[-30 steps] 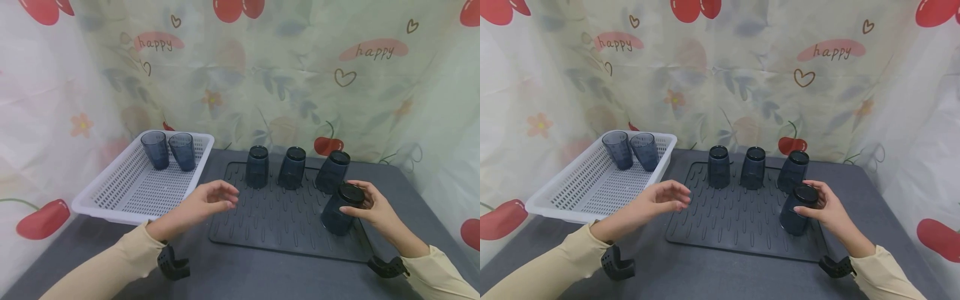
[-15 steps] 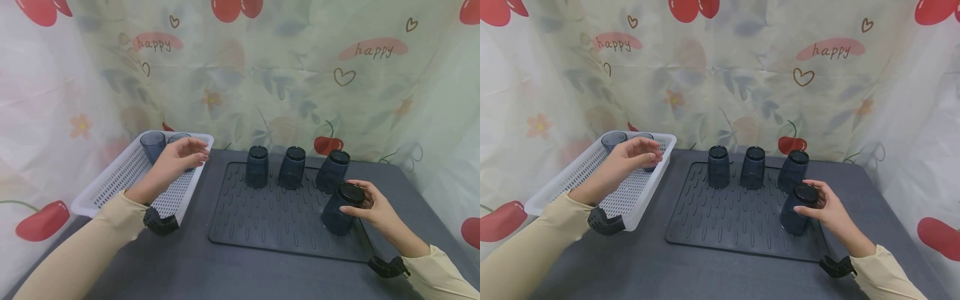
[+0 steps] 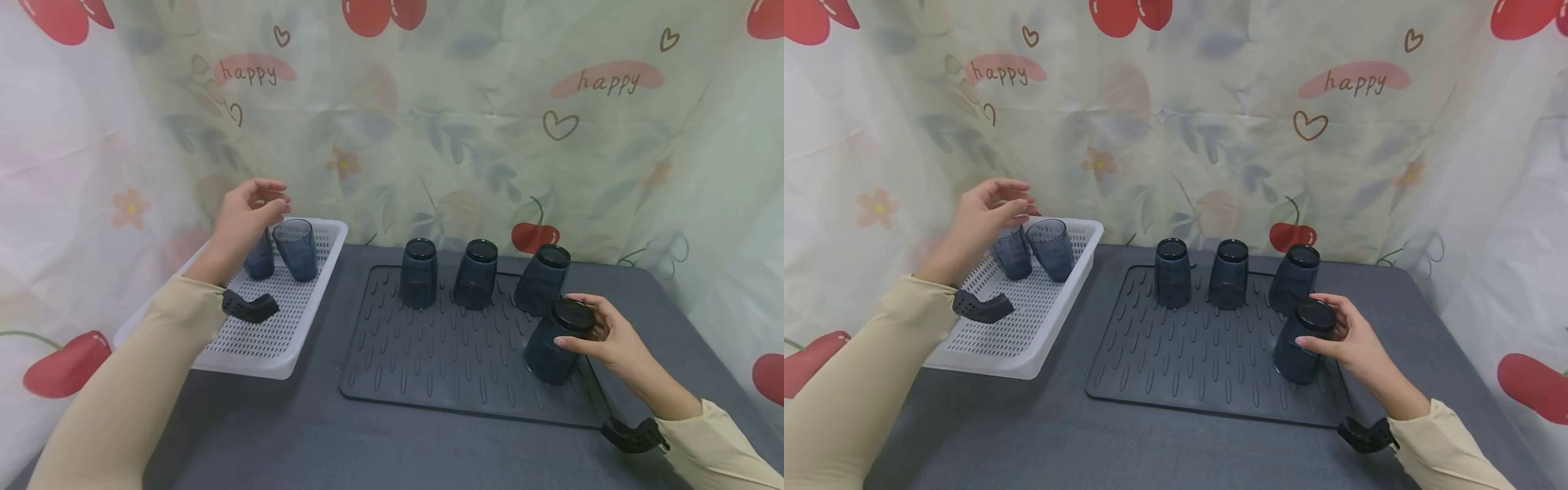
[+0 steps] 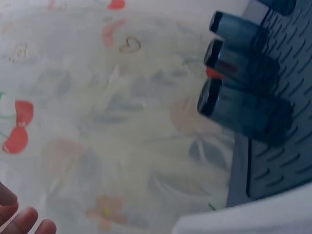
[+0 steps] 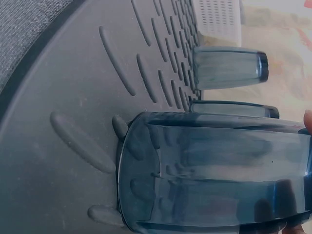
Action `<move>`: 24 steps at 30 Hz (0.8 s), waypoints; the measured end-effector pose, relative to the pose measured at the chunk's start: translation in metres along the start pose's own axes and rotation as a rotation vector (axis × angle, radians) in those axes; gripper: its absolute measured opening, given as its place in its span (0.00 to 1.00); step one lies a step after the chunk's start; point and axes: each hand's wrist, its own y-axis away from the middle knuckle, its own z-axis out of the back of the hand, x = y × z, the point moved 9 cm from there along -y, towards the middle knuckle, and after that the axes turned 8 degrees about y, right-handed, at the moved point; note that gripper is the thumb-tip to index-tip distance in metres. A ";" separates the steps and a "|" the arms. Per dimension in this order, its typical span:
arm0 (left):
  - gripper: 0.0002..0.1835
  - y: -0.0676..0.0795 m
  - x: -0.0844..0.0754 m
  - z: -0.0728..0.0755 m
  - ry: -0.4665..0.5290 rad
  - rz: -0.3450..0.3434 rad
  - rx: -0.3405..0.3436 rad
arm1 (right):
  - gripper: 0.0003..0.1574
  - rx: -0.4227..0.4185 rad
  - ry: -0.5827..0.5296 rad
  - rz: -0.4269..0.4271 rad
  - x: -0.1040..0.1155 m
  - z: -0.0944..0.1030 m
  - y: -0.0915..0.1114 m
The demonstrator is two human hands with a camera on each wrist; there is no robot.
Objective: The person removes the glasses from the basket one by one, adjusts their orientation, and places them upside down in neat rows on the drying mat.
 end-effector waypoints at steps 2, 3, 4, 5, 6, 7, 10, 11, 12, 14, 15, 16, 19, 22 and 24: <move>0.15 -0.005 0.009 0.007 -0.030 0.015 -0.030 | 0.41 -0.002 0.007 -0.005 0.000 0.000 0.000; 0.16 -0.007 0.013 0.010 -0.050 0.022 -0.045 | 0.41 -0.001 0.006 -0.006 0.000 0.001 0.000; 0.16 -0.008 0.017 0.014 -0.065 0.029 -0.062 | 0.41 -0.003 0.011 -0.010 0.000 0.001 0.001; 0.17 -0.010 0.022 0.017 -0.085 0.035 -0.080 | 0.41 -0.004 0.014 -0.013 0.000 0.001 0.001; 0.17 -0.011 0.026 0.020 -0.105 0.042 -0.100 | 0.41 -0.005 0.017 -0.016 0.000 0.001 0.001; 0.17 -0.013 0.030 0.024 -0.119 0.046 -0.121 | 0.41 -0.005 0.022 -0.018 0.000 0.001 0.001; 0.19 -0.016 0.041 0.033 -0.152 0.049 -0.187 | 0.43 -0.006 0.032 -0.023 0.000 0.001 0.001; 0.19 -0.017 0.044 0.036 -0.156 0.046 -0.212 | 0.43 -0.005 0.035 -0.024 0.000 0.001 0.001; 0.20 -0.018 0.047 0.039 -0.151 0.042 -0.237 | 0.44 -0.005 0.035 -0.023 0.000 0.001 0.001; 0.20 -0.020 0.052 0.044 -0.123 0.031 -0.286 | 0.44 -0.004 0.039 -0.024 0.000 0.002 0.001; 0.20 -0.021 0.055 0.047 -0.110 0.028 -0.306 | 0.44 -0.005 0.041 -0.024 0.000 0.002 0.001; 0.20 -0.022 0.057 0.049 -0.100 0.025 -0.324 | 0.45 -0.005 0.043 -0.025 0.000 0.002 0.001; 0.20 -0.023 0.066 0.054 -0.091 0.024 -0.355 | 0.44 -0.006 0.045 -0.022 0.000 0.002 0.000; 0.22 -0.022 0.073 0.059 -0.107 0.030 -0.367 | 0.44 -0.006 0.027 -0.014 0.001 0.001 0.000; 0.22 -0.022 0.080 0.064 -0.109 0.035 -0.383 | 0.43 -0.004 0.014 -0.009 0.001 0.001 0.000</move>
